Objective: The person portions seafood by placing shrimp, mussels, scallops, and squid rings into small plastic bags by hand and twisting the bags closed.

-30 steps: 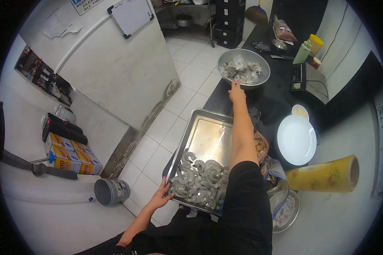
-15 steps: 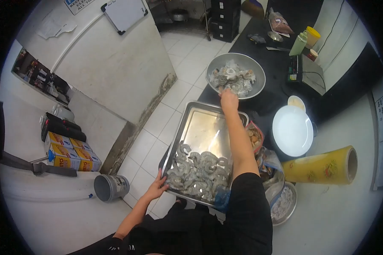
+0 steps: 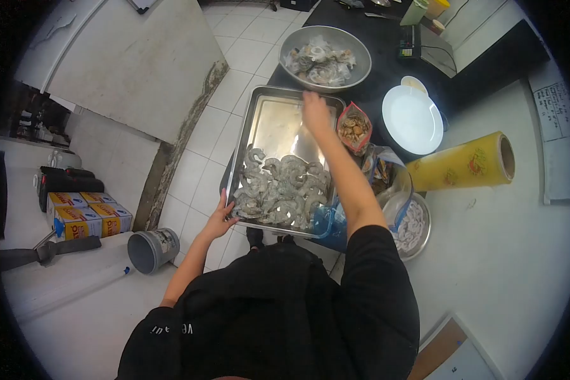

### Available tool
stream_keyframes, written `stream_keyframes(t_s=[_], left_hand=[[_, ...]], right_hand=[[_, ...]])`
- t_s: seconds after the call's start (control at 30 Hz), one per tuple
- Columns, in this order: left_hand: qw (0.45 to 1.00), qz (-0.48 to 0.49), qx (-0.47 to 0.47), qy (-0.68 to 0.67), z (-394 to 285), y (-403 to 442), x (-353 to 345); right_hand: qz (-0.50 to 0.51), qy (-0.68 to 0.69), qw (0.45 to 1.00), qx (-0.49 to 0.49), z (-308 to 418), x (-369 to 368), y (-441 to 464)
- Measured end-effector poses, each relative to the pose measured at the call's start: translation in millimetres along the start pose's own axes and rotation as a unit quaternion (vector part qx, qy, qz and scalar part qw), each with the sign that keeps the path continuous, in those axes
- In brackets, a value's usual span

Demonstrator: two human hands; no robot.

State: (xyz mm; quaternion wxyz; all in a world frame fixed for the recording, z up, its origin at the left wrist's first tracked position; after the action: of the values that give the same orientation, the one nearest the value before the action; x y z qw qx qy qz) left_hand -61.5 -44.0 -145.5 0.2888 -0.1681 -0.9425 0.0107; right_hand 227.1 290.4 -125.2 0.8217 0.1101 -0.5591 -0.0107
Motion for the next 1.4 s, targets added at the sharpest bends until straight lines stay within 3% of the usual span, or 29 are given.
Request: stream_keyframes(t_s=[0.03,0.1,0.17,0.33,0.6,0.7,0.77,1.1,1.17,1.3,1.37,1.4], left_hand=[[1.0,0.0,-0.003,-0.004,2,0,3],[0.999,0.034,-0.004,0.003,5,0,7],[0.999,0.051,0.003,0.009,4,2,13],[0.997,0.069,-0.002,0.026,15,0,11],[0.997,0.071,-0.016,0.012,19,0,11],[0.997,0.078,-0.016,0.021,18,-1,12],[0.996,0.079,-0.021,0.034,22,-2,11],[0.995,0.089,-0.016,0.035,18,1,14],[0.995,0.095,-0.01,0.025,15,2,16],[0.994,0.095,-0.037,0.041,24,2,13],[0.992,0.106,-0.039,0.052,25,3,11],[0.991,0.108,-0.038,0.066,26,3,11]], right_hand=[[0.057,-0.023,0.998,0.013,9,2,-14],[0.285,-0.125,0.95,-0.013,32,12,-60],[0.28,-0.079,0.956,0.026,21,-23,-94],[0.264,-0.109,0.957,0.05,42,-22,-131],[0.203,-0.174,0.96,0.083,45,-31,-127],[0.219,-0.188,0.955,0.063,45,-36,-126],[0.284,-0.196,0.939,0.011,47,-31,-125],[0.246,-0.2,0.948,-0.024,50,-1,-135],[0.261,-0.167,0.95,-0.05,65,35,-138],[0.257,-0.096,0.956,-0.107,55,32,-164],[0.359,0.011,0.925,-0.123,63,43,-182],[0.355,0.01,0.926,-0.131,64,44,-192]])
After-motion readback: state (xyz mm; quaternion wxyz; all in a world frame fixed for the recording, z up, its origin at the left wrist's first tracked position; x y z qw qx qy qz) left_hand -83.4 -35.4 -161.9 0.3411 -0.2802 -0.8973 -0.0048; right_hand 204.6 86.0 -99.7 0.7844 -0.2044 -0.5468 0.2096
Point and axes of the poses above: each hand's wrist, its own y-axis towards the middle knuckle, its own x-axis out of the back of the hand, z = x × y, the point moved 1 cm from there along y, towards the middle knuckle, and after that the axes turned 14 degrees about -x, right-handed, at the moved point
